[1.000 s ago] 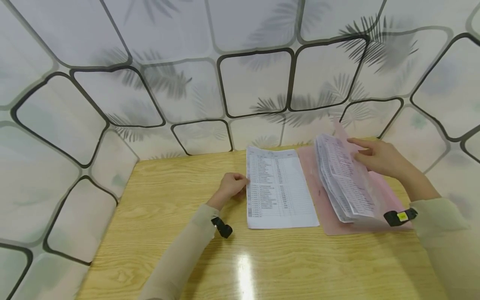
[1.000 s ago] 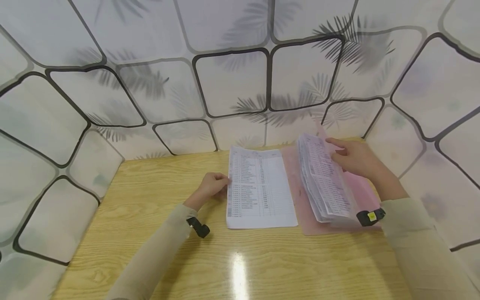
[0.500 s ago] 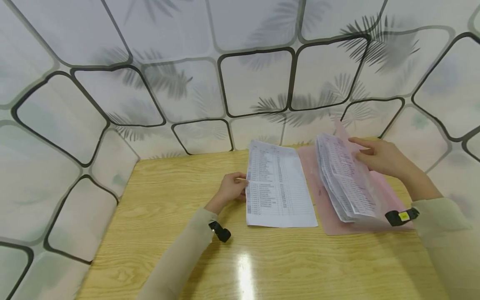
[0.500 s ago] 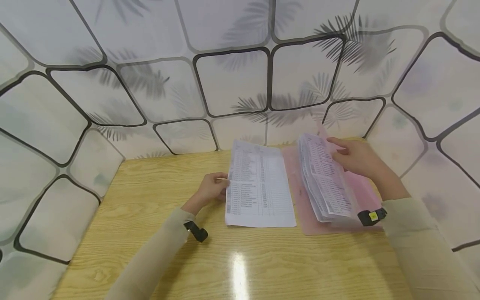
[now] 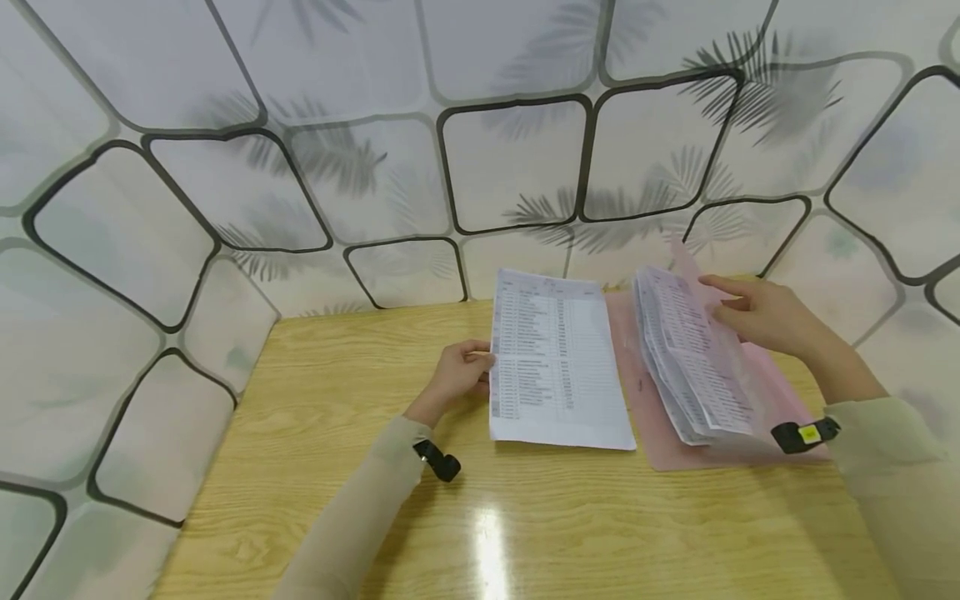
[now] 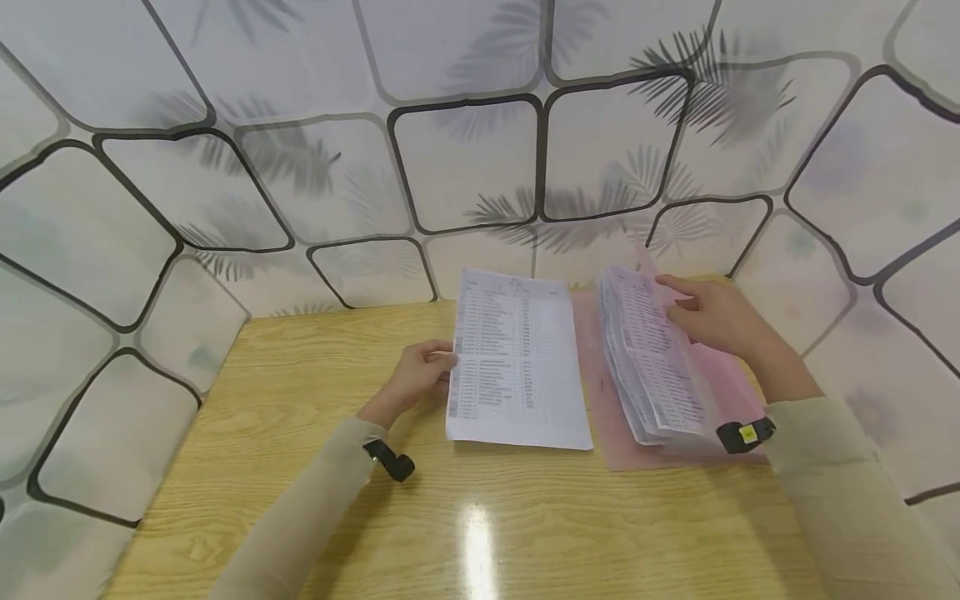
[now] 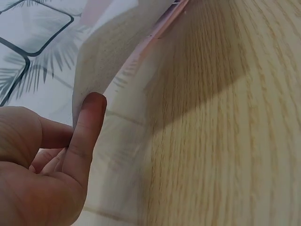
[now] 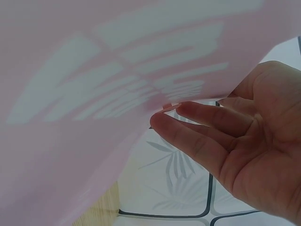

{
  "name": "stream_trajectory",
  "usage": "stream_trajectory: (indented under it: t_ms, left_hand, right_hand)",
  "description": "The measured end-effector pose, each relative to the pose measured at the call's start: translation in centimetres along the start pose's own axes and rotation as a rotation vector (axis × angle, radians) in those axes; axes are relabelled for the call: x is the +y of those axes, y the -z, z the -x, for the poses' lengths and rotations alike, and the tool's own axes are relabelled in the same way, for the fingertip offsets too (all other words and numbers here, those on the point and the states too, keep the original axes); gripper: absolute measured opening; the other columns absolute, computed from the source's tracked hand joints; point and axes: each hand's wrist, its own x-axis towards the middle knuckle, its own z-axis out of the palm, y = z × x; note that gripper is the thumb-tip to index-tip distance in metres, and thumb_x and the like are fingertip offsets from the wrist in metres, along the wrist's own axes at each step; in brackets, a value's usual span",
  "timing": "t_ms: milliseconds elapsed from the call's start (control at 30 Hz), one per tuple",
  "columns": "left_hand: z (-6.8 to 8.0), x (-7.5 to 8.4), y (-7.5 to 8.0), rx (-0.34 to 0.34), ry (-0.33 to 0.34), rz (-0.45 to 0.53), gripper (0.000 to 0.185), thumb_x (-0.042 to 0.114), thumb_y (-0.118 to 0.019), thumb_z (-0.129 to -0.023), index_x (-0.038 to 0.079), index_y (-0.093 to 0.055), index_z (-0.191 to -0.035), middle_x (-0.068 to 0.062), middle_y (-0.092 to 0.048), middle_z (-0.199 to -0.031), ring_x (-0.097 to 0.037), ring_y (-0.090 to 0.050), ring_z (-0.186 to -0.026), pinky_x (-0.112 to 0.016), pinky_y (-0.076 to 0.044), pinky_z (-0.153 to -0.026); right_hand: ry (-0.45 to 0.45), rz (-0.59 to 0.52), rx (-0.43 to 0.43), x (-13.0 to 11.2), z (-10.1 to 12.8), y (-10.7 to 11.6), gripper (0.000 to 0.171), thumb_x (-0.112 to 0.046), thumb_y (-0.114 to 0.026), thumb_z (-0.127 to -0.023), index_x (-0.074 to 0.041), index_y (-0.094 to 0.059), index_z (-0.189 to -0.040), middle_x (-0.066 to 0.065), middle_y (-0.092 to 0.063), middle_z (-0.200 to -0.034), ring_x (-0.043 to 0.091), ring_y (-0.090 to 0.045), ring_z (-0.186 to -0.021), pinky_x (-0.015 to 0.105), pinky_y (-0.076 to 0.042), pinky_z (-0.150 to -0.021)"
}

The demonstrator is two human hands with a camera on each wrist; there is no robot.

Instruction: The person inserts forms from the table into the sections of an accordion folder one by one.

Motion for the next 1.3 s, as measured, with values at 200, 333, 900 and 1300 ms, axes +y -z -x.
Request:
stream_trajectory:
  t_ms: [200, 333, 900, 1300]
  left_hand:
    - [-0.4, -0.1, -0.5, -0.002, 0.009, 0.025, 0.033, 0.008, -0.060, -0.106, -0.001, -0.064, -0.137, -0.018, -0.078, -0.101, -0.013, -0.069, -0.070, -0.023, -0.059, -0.060]
    - [-0.7, -0.3, -0.6, 0.003, -0.020, 0.038, 0.032, 0.007, -0.060, -0.105, -0.002, -0.065, -0.136, -0.018, -0.079, -0.100, -0.012, -0.070, -0.068, -0.023, -0.058, -0.059]
    - [-1.4, -0.6, -1.1, 0.040, -0.060, 0.024, 0.032, 0.004, -0.061, -0.104, -0.002, -0.067, -0.135, -0.022, -0.079, -0.103, -0.012, -0.069, -0.066, -0.023, -0.058, -0.057]
    - [-1.6, -0.4, -0.8, 0.022, -0.113, -0.039, 0.030, 0.004, -0.062, -0.104, -0.002, -0.069, -0.133, -0.022, -0.079, -0.100, -0.012, -0.071, -0.065, -0.027, -0.063, -0.061]
  right_hand:
    - [0.003, -0.007, 0.010, 0.2, -0.1, -0.1, 0.060, -0.027, -0.055, -0.107, -0.006, -0.039, -0.162, 0.042, -0.057, -0.136, 0.034, -0.078, -0.090, 0.032, -0.058, -0.069]
    - [0.005, -0.003, 0.019, 0.2, 0.0, 0.0, 0.060, -0.027, -0.055, -0.107, -0.005, -0.040, -0.161, 0.042, -0.057, -0.136, 0.034, -0.078, -0.091, 0.032, -0.058, -0.069]
    - [-0.016, -0.008, 0.008, 0.1, 0.0, 0.1, 0.061, -0.028, -0.055, -0.108, -0.007, -0.038, -0.162, 0.043, -0.053, -0.141, 0.040, -0.077, -0.100, 0.043, -0.063, -0.075]
    - [-0.014, -0.001, 0.007, 0.4, 0.1, 0.1, 0.061, -0.027, -0.055, -0.107, -0.007, -0.038, -0.162, 0.043, -0.056, -0.138, 0.032, -0.077, -0.091, 0.032, -0.057, -0.069]
